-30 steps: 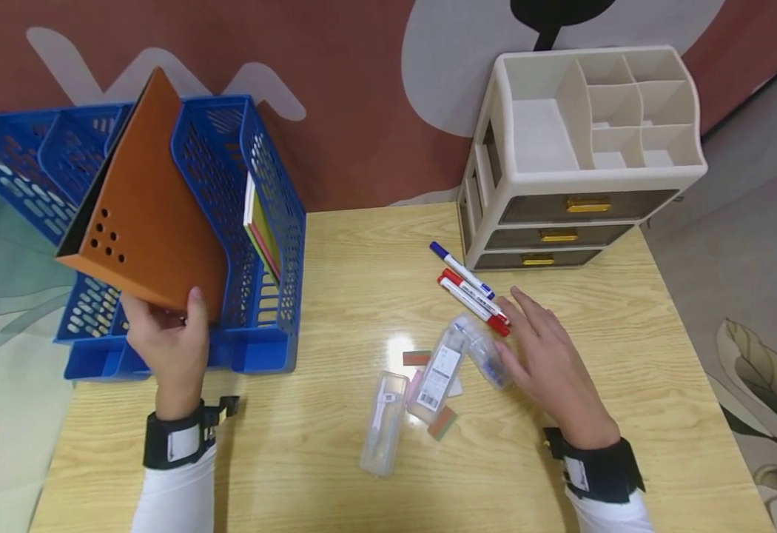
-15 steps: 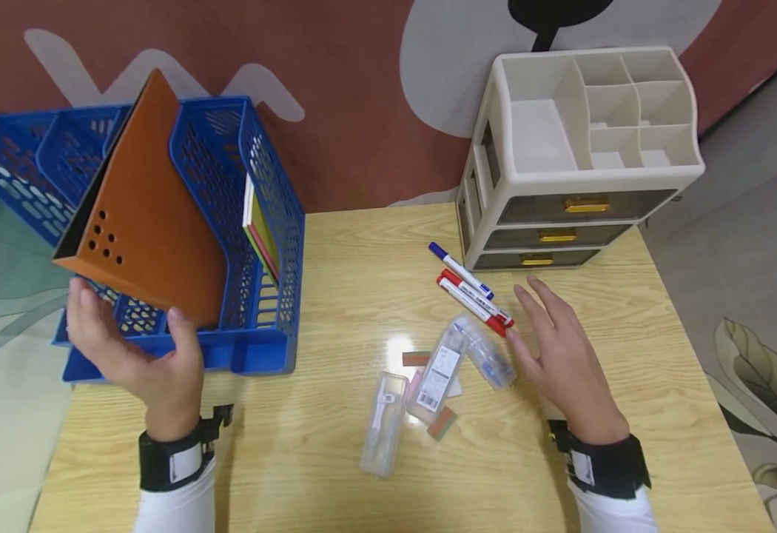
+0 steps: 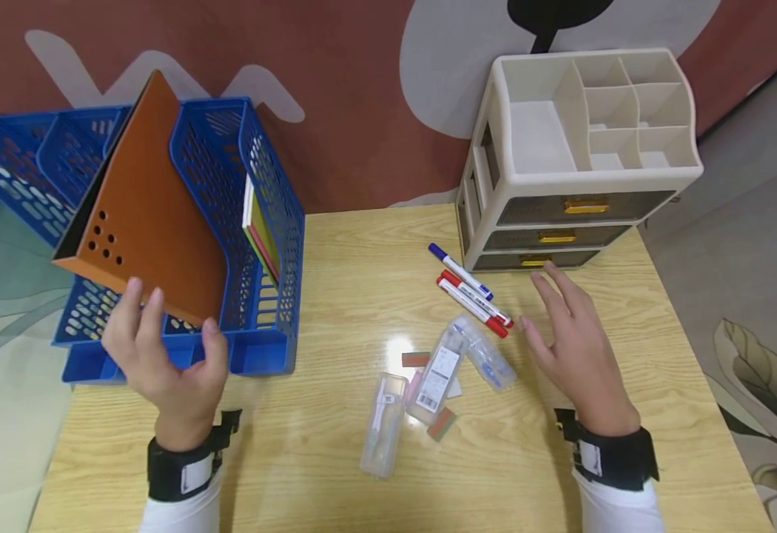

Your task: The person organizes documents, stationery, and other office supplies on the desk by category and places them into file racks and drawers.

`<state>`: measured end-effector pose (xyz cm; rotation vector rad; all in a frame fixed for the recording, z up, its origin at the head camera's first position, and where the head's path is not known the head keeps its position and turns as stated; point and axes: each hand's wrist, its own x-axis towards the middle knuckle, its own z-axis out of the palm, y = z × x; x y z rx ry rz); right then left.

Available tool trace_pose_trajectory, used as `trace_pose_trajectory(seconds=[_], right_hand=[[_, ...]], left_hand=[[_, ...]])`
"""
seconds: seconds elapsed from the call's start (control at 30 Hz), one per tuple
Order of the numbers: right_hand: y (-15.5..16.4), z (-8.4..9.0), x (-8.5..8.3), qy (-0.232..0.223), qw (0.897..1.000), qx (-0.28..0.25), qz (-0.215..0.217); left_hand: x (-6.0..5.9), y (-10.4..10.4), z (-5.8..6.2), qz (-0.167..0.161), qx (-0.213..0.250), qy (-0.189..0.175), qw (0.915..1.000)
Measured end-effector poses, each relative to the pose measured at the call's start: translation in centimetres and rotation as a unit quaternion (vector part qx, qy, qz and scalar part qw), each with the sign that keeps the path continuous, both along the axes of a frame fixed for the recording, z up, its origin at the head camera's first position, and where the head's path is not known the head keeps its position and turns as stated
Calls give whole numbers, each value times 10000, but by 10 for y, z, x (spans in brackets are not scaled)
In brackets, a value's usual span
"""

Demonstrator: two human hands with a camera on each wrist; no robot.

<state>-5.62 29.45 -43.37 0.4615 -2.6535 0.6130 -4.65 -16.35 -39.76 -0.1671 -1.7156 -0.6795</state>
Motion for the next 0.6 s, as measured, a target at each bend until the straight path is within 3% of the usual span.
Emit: trace_pose_trajectory(seconds=[0.3,0.6], right_hand=[[5,13,-11,223,9996,63,-128],[11,22,-24,29,9998,-125,-161]], left_hand=[[-7,10,-10,-848,-653,-434,9933],[-5,20,-23,-1482,-1417,-1303,9701]])
